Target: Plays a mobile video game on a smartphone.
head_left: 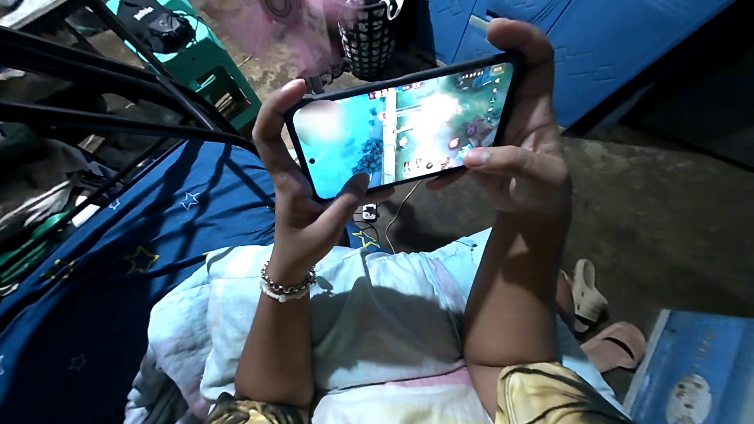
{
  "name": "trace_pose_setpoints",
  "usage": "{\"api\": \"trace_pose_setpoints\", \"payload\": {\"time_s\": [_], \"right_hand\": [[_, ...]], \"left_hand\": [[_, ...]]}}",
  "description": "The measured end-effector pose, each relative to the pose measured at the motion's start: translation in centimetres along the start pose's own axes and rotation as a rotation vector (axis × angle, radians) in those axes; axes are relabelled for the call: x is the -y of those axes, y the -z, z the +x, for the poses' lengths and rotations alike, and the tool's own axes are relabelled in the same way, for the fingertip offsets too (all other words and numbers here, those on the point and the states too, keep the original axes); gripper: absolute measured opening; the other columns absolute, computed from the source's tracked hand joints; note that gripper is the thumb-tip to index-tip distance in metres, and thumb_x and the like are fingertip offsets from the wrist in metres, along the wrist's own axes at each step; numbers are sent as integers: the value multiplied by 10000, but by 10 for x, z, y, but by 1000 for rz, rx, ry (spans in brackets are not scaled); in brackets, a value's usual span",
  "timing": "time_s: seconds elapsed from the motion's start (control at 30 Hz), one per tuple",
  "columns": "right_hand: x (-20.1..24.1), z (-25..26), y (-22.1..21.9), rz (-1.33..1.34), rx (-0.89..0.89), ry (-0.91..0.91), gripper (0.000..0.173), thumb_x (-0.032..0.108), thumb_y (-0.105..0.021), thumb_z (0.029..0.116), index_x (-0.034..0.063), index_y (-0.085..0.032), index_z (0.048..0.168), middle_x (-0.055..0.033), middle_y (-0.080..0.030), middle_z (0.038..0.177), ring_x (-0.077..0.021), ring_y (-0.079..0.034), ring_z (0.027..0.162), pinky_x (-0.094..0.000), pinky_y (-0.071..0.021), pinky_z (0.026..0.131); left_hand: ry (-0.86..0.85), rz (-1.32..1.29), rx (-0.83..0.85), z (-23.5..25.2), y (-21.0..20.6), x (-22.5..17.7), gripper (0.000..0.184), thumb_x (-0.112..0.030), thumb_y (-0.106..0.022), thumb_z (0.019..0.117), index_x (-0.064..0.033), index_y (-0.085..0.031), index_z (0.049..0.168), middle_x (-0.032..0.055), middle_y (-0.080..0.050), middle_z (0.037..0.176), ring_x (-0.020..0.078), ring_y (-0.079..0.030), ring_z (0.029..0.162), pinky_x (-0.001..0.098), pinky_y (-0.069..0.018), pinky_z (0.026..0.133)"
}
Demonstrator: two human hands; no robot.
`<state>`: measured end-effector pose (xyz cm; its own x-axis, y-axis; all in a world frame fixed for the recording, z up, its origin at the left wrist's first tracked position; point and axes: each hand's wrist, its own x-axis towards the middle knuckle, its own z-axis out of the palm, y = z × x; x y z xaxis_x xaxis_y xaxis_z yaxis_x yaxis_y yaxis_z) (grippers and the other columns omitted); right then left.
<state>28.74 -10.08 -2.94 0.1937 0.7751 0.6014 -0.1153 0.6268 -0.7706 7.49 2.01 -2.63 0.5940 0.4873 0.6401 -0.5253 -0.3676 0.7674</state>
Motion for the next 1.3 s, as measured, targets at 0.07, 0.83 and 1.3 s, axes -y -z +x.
{"api": "trace_pose_setpoints", "payload": {"time_s": [0.07,0.83,1.3], "right_hand": [[-1,0,1,-13,8,13,753,22,-700,851,192,-308,1471,-31,-551,1340,-205,-673,1104,-357,-665,662],[-4,-1,1,6,22,39,687,18,-684,867,203,-340,1433,-39,-572,1313,-211,-689,1070,-358,-663,641],[-3,-2,-1,14,17,20,678,14,-662,875,214,-332,1433,-39,-571,1315,-215,-700,1050,-359,-663,617]], "left_hand": [[6,-27,-11,0,0,1,856,64,-668,884,-186,-169,1532,9,-432,1432,155,-579,1245,335,-617,915],[-12,-16,-78,0,-2,2,667,-11,-594,977,-208,-243,1510,-4,-452,1425,153,-571,1249,337,-591,955],[7,-51,-68,-1,0,2,668,-15,-603,982,-231,-247,1504,26,-474,1402,194,-622,1191,362,-656,799]]}}
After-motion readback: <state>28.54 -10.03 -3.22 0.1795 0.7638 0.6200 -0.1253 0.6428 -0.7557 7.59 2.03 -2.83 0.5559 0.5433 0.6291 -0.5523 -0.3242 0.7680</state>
